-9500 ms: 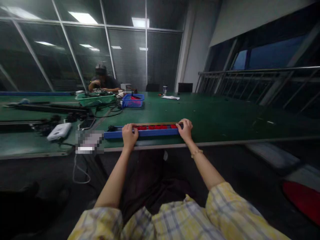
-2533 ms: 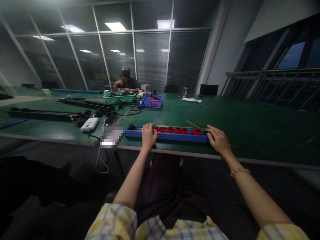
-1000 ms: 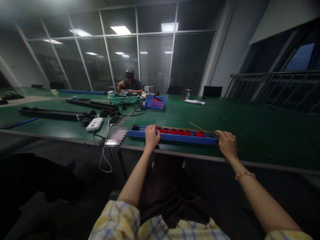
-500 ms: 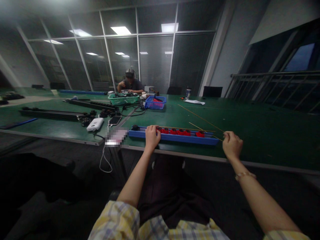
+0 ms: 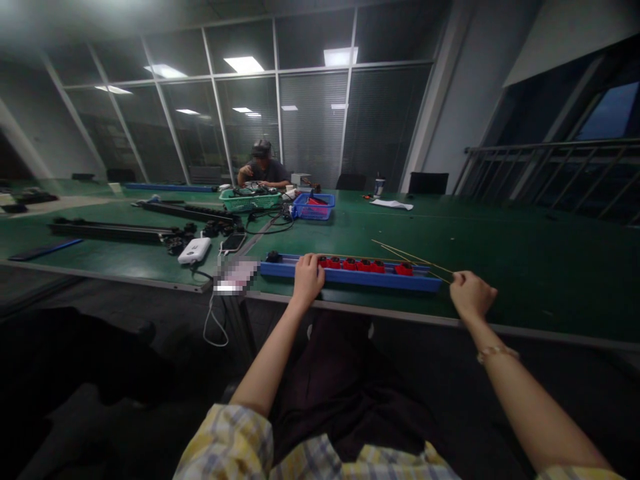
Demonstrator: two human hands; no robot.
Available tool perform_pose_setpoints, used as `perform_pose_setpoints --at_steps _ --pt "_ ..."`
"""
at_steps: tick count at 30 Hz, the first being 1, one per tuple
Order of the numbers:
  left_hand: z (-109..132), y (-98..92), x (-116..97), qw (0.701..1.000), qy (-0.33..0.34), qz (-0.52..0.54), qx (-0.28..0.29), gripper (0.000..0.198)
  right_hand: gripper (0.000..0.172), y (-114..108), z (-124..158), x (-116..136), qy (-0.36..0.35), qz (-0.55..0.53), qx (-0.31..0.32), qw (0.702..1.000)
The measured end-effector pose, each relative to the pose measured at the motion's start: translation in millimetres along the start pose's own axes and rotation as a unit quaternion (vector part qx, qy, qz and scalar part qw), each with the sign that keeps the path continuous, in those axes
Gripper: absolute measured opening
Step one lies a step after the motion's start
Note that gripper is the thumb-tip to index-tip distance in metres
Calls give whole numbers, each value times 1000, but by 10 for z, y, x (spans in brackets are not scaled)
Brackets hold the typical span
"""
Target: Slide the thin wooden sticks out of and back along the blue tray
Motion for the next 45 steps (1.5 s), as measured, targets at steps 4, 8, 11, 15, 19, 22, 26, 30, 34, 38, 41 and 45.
perform_pose_setpoints --at_steps 4,8,11,15,19,22,26,30,34,38,41,45 --pt "77 6 -42 999 21 -25 36 38 39 22 -1 -13 3 9 15 1000" --pt "166 -2 -87 997 35 -40 58 47 40 45 -1 -26 16 23 47 998" --pt "210 -8 -107 996 39 -42 61 51 43 74 1 -32 23 36 85 995" --pt "232 -11 -111 996 40 -43 65 53 44 96 12 -26 24 54 112 992" --pt "247 -15 -97 995 40 -49 74 54 45 119 20 -19 16 66 116 991" --pt "266 -16 -86 995 44 -52 78 55 47 142 14 -24 4 68 107 992" --pt "285 -13 -77 994 50 -52 79 57 48 168 0 -46 -11 74 89 993" --pt "281 -17 -80 994 46 -52 83 57 47 190 -8 -68 -15 81 85 993" --pt "272 -31 -93 995 41 -50 80 58 44 218 -9 -82 -13 91 99 991" --pt "273 -32 -97 994 42 -50 84 58 43 230 -10 -76 -24 89 106 990" --pt "275 -28 -97 994 43 -51 86 57 42 233 -4 -64 -36 88 110 989" --pt "277 -18 -87 994 34 -51 87 58 42 245 4 -57 -44 95 117 988"
Point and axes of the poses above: each hand's wrist, its own z-axis away from the middle knuckle, its own y-axis out of the palm, x = y × z, the point moved 5 cm from there along -z, towards the middle knuckle, and after that the axes turned 5 degrees about z, right-handed, at the moved point
